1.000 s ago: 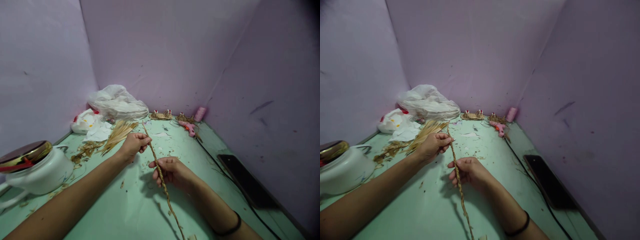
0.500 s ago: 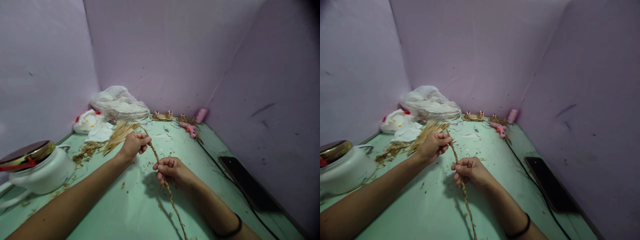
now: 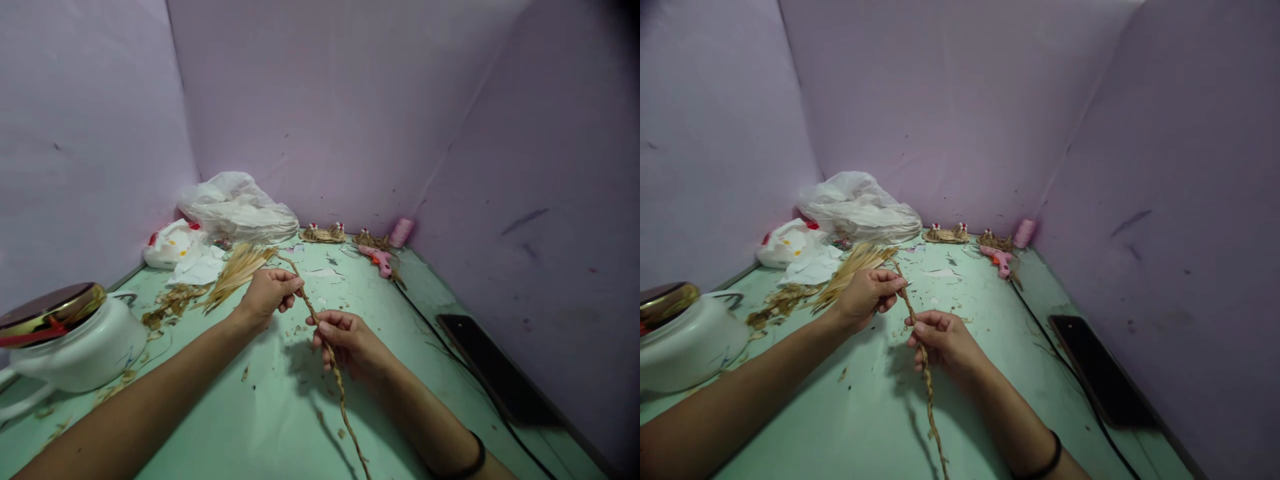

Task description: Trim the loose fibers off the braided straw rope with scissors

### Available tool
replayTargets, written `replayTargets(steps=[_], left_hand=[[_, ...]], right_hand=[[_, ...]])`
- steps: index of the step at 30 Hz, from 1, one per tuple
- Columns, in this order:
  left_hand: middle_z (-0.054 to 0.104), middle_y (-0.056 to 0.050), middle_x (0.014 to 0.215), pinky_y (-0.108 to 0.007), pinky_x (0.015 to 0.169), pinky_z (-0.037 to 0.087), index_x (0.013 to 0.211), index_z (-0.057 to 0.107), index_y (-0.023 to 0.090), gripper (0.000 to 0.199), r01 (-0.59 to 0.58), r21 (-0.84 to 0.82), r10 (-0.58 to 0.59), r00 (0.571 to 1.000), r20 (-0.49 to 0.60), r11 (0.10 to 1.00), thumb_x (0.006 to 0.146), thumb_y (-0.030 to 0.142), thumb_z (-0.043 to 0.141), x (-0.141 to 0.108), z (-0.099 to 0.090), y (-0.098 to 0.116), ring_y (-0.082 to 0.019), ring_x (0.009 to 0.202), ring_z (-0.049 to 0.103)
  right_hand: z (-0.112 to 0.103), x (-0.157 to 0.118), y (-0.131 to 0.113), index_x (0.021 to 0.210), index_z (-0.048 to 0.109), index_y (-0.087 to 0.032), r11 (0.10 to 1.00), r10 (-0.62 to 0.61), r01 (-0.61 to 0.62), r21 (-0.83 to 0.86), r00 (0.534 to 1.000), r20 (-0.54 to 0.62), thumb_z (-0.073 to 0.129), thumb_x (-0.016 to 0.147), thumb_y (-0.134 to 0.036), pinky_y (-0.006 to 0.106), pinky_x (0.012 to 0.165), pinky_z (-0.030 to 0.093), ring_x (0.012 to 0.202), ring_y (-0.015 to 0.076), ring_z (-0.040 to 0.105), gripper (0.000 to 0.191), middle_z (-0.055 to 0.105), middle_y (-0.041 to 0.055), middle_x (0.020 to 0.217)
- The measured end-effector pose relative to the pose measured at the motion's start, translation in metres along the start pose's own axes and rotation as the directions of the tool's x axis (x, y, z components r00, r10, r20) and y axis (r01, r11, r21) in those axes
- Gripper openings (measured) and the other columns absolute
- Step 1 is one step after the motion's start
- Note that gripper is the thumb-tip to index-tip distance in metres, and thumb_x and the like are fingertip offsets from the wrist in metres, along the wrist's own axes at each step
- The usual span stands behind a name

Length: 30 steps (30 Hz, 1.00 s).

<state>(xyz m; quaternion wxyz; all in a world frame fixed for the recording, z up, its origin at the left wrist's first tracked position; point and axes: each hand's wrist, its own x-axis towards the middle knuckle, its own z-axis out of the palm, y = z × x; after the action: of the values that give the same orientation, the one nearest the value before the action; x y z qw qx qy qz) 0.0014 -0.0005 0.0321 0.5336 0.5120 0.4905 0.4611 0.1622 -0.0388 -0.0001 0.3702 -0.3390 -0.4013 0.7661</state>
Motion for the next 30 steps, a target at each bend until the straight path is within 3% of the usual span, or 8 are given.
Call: replayTargets(steps=[2,4,8,12,18,22,26,30], left_hand=[[0.052,0.002,0.046,-0.018,0.034,0.026,0.056,0.056,0.012,0.022,0.012,0.099,-0.016,0.999,0.038,0.995,0.061,0.033,0.059,0.001,-0.004,0.005,-0.005,0.035,0.039],[0.052,0.001,0.045,-0.019,0.038,0.029,0.055,0.058,0.013,0.019,-0.037,0.358,0.014,0.998,0.068,0.933,0.062,0.030,0.057,0.003,-0.016,0.013,-0.007,0.038,0.042],[0.056,0.000,0.049,-0.022,0.047,0.032,0.055,0.061,0.014,0.014,-0.154,0.858,0.086,0.988,0.128,0.490,0.061,0.023,0.051,0.012,-0.054,0.032,-0.012,0.050,0.049],[0.062,-0.001,0.061,-0.022,0.052,0.035,0.065,0.063,0.016,0.018,-0.125,0.958,0.023,0.992,0.123,0.259,0.063,0.020,0.046,0.021,-0.070,0.031,-0.015,0.061,0.055],[0.064,-0.010,0.073,-0.028,0.054,0.037,0.076,0.060,0.015,0.026,-0.144,0.988,-0.046,0.988,0.147,0.060,0.053,0.011,0.049,0.020,-0.041,-0.008,-0.025,0.069,0.058],[0.063,-0.015,0.079,-0.033,0.058,0.039,0.086,0.057,0.014,0.033,-0.112,0.994,-0.027,0.993,0.112,-0.002,0.054,0.010,0.049,0.015,-0.034,-0.013,-0.031,0.076,0.058],[0.063,-0.011,0.083,-0.029,0.057,0.039,0.088,0.055,0.018,0.032,-0.117,0.993,-0.017,0.993,0.118,0.022,0.058,0.014,0.048,0.016,-0.041,-0.002,-0.027,0.077,0.058],[0.064,-0.004,0.082,-0.024,0.055,0.038,0.094,0.052,0.021,0.034,-0.166,0.937,0.012,0.985,0.170,0.306,0.061,0.015,0.047,0.021,-0.047,0.003,-0.018,0.070,0.058]], right_hand=[[0.000,0.001,-0.001,0.081,0.064,-0.011,0.999,-0.030,0.032,0.026,0.997,-0.077,0.074,0.061,-0.027,0.019,0.039,0.046,0.038,0.0061,0.051,0.028,0.060,-0.0011,0.056],[-0.001,0.002,-0.004,0.078,0.064,-0.010,0.997,-0.043,0.054,0.060,0.985,-0.166,0.074,0.059,-0.024,0.018,0.039,0.045,0.037,0.0054,0.049,0.025,0.058,-0.0015,0.054],[-0.007,0.004,-0.009,0.077,0.065,-0.009,0.989,-0.070,0.105,0.103,0.952,-0.297,0.072,0.059,-0.017,0.016,0.039,0.044,0.039,0.0058,0.051,0.021,0.059,0.0001,0.055],[-0.010,0.007,-0.011,0.075,0.065,-0.009,0.985,-0.096,0.141,0.097,0.925,-0.369,0.069,0.060,-0.015,0.014,0.038,0.042,0.039,0.0050,0.050,0.017,0.058,0.0003,0.054],[-0.008,0.007,-0.009,0.075,0.066,-0.010,0.980,-0.132,0.183,0.072,0.885,-0.447,0.070,0.057,-0.016,0.014,0.038,0.041,0.045,0.0060,0.051,0.020,0.056,-0.0003,0.056],[-0.008,0.006,-0.010,0.075,0.067,-0.009,0.982,-0.135,0.180,0.049,0.867,-0.479,0.071,0.055,-0.016,0.015,0.038,0.040,0.045,0.0058,0.048,0.022,0.052,-0.0017,0.052],[-0.007,0.006,-0.013,0.073,0.066,-0.011,0.979,-0.143,0.195,0.056,0.861,-0.488,0.073,0.052,-0.016,0.016,0.038,0.039,0.045,0.0061,0.047,0.023,0.053,-0.0019,0.052],[-0.006,0.006,-0.015,0.072,0.064,-0.012,0.976,-0.136,0.203,0.080,0.853,-0.503,0.072,0.051,-0.013,0.017,0.037,0.039,0.044,0.0062,0.047,0.023,0.053,-0.0019,0.053]])
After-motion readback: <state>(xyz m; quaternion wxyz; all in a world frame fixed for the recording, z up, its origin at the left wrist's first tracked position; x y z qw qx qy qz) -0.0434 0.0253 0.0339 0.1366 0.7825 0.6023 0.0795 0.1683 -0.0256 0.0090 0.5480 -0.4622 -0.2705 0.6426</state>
